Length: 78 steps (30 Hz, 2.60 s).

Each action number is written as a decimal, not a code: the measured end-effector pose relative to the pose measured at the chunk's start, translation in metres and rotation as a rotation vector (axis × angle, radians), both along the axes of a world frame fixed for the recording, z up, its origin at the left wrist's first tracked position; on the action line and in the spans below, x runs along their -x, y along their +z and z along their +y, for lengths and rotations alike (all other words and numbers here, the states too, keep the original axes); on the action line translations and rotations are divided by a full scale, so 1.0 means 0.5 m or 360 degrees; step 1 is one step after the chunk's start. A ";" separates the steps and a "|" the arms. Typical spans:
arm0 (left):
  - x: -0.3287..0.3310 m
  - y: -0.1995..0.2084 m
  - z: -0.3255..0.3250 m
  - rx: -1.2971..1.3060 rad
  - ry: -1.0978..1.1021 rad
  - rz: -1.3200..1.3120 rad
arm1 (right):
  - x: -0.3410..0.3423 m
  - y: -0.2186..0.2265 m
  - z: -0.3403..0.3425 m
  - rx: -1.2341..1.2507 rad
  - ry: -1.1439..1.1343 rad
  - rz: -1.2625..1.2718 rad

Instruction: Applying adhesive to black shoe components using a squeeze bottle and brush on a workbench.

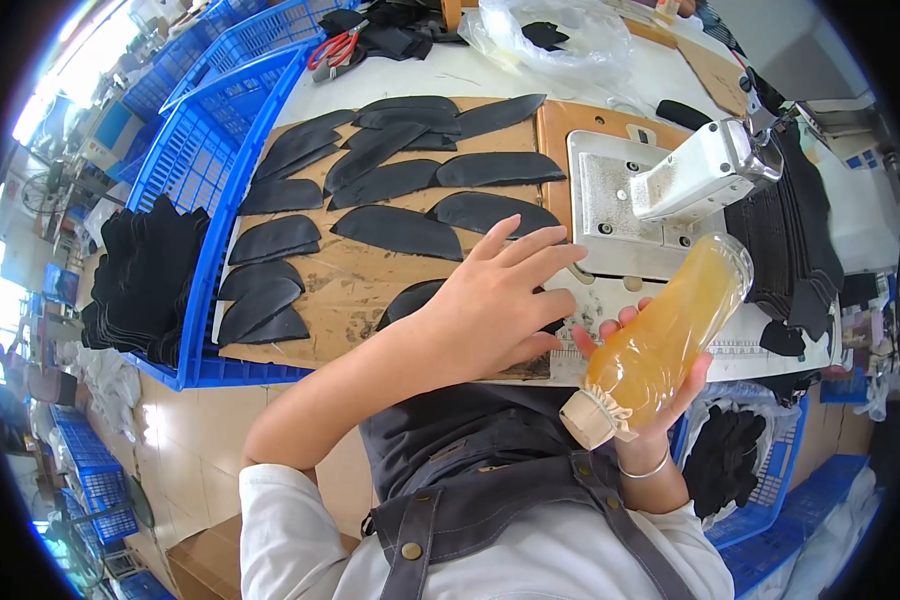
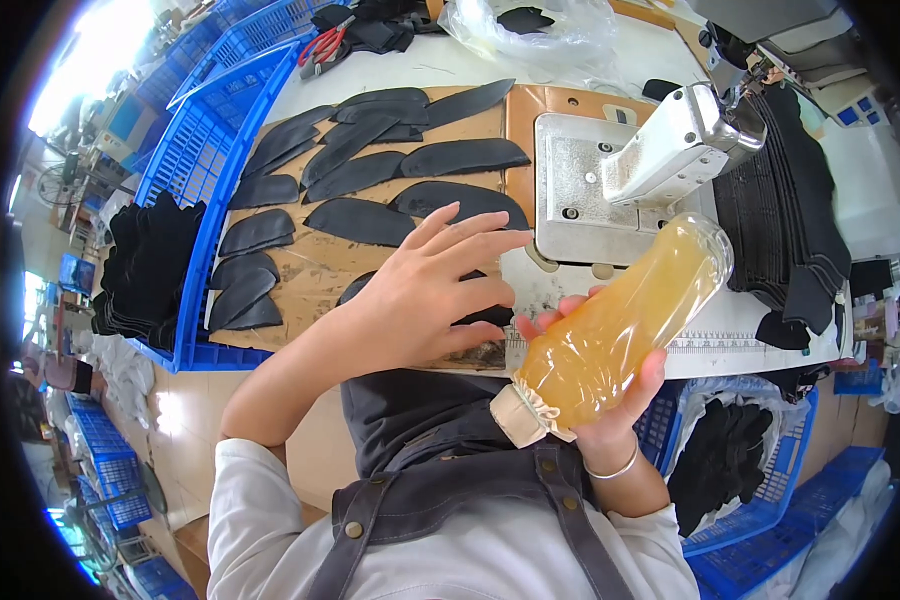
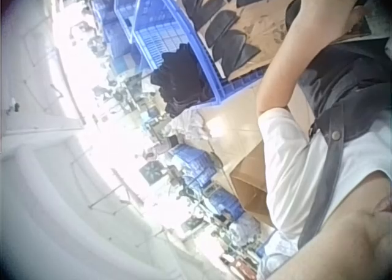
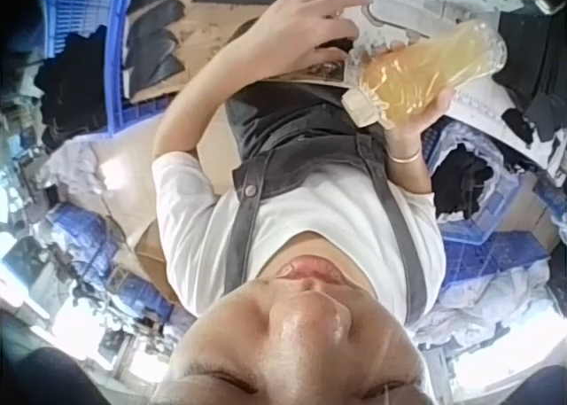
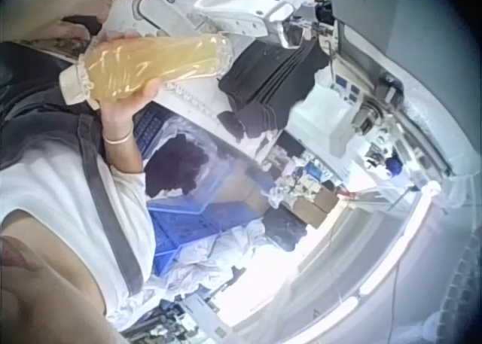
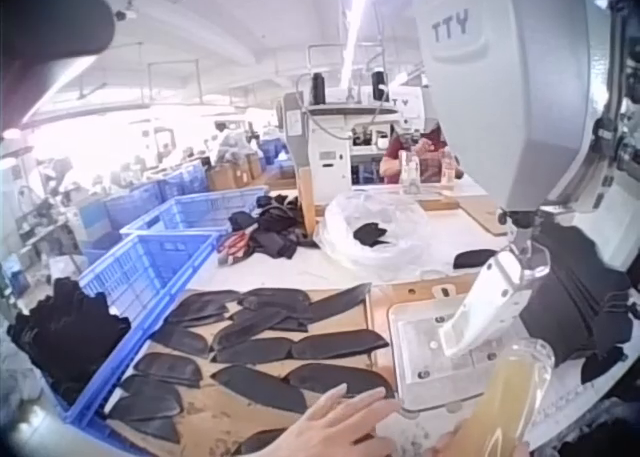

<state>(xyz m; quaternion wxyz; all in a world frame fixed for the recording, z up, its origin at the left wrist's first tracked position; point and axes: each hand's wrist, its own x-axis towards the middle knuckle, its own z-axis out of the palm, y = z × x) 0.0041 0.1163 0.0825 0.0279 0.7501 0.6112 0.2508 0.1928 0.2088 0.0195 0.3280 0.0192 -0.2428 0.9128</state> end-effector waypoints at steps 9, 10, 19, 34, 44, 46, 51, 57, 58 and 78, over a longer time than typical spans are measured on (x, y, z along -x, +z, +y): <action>-0.003 -0.005 0.004 0.0003 0.0054 -0.0032 | 0.000 0.008 -0.002 -0.0008 -0.0058 -0.0116; -0.002 -0.006 0.004 0.0005 0.0052 -0.0031 | 0.000 0.010 -0.003 0.0014 -0.0054 -0.0117; 0.005 -0.003 0.007 0.0038 0.0043 -0.0143 | 0.004 0.013 0.003 0.0070 0.0003 -0.0067; 0.004 -0.008 0.014 0.0022 -0.0020 -0.0123 | 0.009 0.005 0.011 0.0076 0.0094 0.0057; 0.006 -0.012 -0.002 -0.0011 0.0198 -0.0263 | 0.017 0.008 0.009 0.0096 0.0142 0.0148; 0.010 -0.014 -0.005 -0.0027 0.0248 -0.0254 | 0.020 0.008 0.009 0.0102 0.0135 0.0136; 0.014 -0.015 -0.012 -0.0038 0.0265 -0.0327 | 0.028 0.009 0.006 0.0095 0.0121 0.0084; 0.070 0.039 -0.085 -0.0122 0.0687 -0.0817 | 0.034 0.036 -0.008 0.0064 0.0015 -0.0143; 0.095 0.057 -0.112 -0.0112 0.0805 -0.0972 | 0.032 0.036 -0.006 0.0062 0.0006 -0.0143; 0.258 -0.009 -0.013 -0.0181 0.1138 0.0162 | 0.034 0.038 0.007 0.0115 0.0055 -0.0141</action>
